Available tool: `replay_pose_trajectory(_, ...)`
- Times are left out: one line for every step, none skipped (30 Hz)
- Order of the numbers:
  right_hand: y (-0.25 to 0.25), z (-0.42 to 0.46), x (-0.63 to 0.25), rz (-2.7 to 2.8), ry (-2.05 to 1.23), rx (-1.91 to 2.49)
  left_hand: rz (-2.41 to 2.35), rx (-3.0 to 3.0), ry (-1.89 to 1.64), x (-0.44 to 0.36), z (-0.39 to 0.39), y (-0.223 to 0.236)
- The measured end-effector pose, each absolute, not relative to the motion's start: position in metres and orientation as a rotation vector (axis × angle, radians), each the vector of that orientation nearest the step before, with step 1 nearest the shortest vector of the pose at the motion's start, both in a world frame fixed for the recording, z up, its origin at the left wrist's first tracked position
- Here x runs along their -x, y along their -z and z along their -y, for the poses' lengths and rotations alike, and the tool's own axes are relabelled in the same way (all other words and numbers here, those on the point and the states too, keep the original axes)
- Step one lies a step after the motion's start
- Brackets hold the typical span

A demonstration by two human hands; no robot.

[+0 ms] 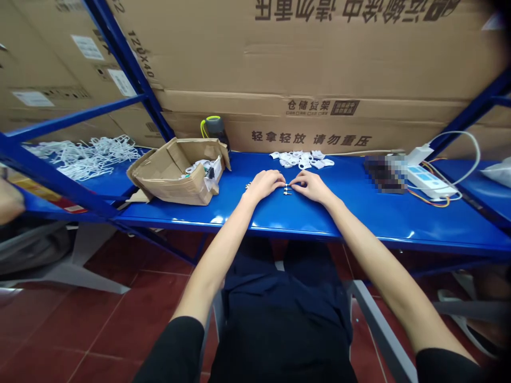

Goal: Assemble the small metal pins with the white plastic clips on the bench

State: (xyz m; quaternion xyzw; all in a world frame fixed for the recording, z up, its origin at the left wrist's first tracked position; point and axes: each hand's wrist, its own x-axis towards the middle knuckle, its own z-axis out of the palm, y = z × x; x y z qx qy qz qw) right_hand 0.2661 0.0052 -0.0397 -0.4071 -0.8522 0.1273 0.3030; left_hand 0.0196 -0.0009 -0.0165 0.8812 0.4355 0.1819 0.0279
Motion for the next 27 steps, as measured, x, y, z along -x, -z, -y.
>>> replay_pose_trajectory(0.0393,-0.0051,-0.2664,2.268,-0.336,1.075,-1.352,-2.719,-0.562,-0.0198,0.0011,0.0156)
replay_pose_trajectory(0.0390,-0.0050,-0.2666,2.274,-0.336,1.072,-1.363,-2.719,-0.557,-0.0201,0.0014,0.0148)
replay_pose_trajectory(0.0389,-0.0048,-0.2668,2.276,-0.336,1.068,-1.377,-2.721,-0.550,-0.0205,0.0015,0.0141)
replay_pose_trajectory(0.0388,-0.0046,-0.2669,2.278,-0.339,1.065,-1.392,-2.724,-0.543,-0.0209,0.0016,0.0137)
replay_pose_trajectory(0.0389,-0.0044,-0.2669,2.279,-0.343,1.063,-1.412,-2.728,-0.537,-0.0215,0.0016,0.0136)
replay_pose_trajectory(0.0389,-0.0043,-0.2668,2.276,-0.347,1.066,-1.441,-2.730,-0.536,-0.0220,0.0015,0.0138)
replay_pose_trajectory(0.0390,-0.0042,-0.2666,2.275,-0.349,1.070,-1.485,-2.727,-0.542,-0.0225,0.0015,0.0142)
replay_pose_trajectory(0.0390,-0.0042,-0.2664,2.275,-0.348,1.075,-1.539,-2.718,-0.557,-0.0230,0.0015,0.0146)
replay_pose_trajectory(0.0389,-0.0043,-0.2662,2.275,-0.345,1.081,-1.603,-2.704,-0.579,-0.0234,0.0017,0.0151)
replay_pose_trajectory(0.0387,-0.0044,-0.2659,2.278,-0.340,1.083,-1.671,-2.684,-0.604,-0.0237,0.0021,0.0154)
replay_pose_trajectory(0.0385,-0.0045,-0.2657,2.285,-0.333,1.080,-1.734,-2.661,-0.631,-0.0239,0.0027,0.0157)
replay_pose_trajectory(0.0383,-0.0047,-0.2654,2.293,-0.326,1.076,-1.787,-2.638,-0.653,-0.0240,0.0035,0.0158)
replay_pose_trajectory(0.0380,-0.0049,-0.2650,2.300,-0.321,1.075,-1.828,-2.617,-0.666,-0.0241,0.0044,0.0159)
replay_pose_trajectory(0.0376,-0.0050,-0.2648,2.304,-0.317,1.079,-1.857,-2.602,-0.670,-0.0241,0.0052,0.0159)
replay_pose_trajectory(0.0373,-0.0051,-0.2646,2.304,-0.311,1.090,-1.873,-2.594,-0.667,-0.0242,0.0060,0.0160)
replay_pose_trajectory(0.0368,-0.0051,-0.2646,2.299,-0.300,1.110,-1.877,-2.596,-0.661,-0.0244,0.0068,0.0162)
replay_pose_trajectory(0.0362,-0.0050,-0.2647,2.288,-0.280,1.141,-1.870,-2.605,-0.654,-0.0246,0.0073,0.0164)
replay_pose_trajectory(0.0355,-0.0048,-0.2652,2.270,-0.252,1.183,-1.858,-2.618,-0.646,-0.0248,0.0077,0.0166)
replay_pose_trajectory(0.0346,-0.0046,-0.2658,2.247,-0.218,1.236,-1.844,-2.632,-0.635,-0.0250,0.0079,0.0169)
replay_pose_trajectory(0.0336,-0.0043,-0.2667,2.218,-0.181,1.294,-1.835,-2.643,-0.623,-0.0253,0.0079,0.0173)
replay_pose_trajectory(0.0325,-0.0040,-0.2677,2.187,-0.146,1.352,-1.832,-2.648,-0.608,-0.0254,0.0079,0.0176)
replay_pose_trajectory(0.0315,-0.0037,-0.2687,2.156,-0.116,1.408,-1.832,-2.649,-0.591,-0.0255,0.0077,0.0180)
replay_pose_trajectory(0.0307,-0.0035,-0.2695,2.128,-0.093,1.454,-1.834,-2.647,-0.578,-0.0256,0.0074,0.0185)
replay_pose_trajectory(0.0301,-0.0034,-0.2701,2.105,-0.079,1.487,-1.836,-2.643,-0.572,-0.0256,0.0071,0.0189)
replay_pose_trajectory(0.0299,-0.0033,-0.2702,2.092,-0.074,1.504,-1.833,-2.641,-0.571,-0.0256,0.0068,0.0193)
replay_pose_trajectory(0.0301,-0.0033,-0.2699,2.088,-0.078,1.502,-1.830,-2.638,-0.575,-0.0256,0.0066,0.0196)
replay_pose_trajectory(0.0307,-0.0034,-0.2690,2.096,-0.091,1.482,-1.826,-2.636,-0.582,-0.0257,0.0064,0.0198)
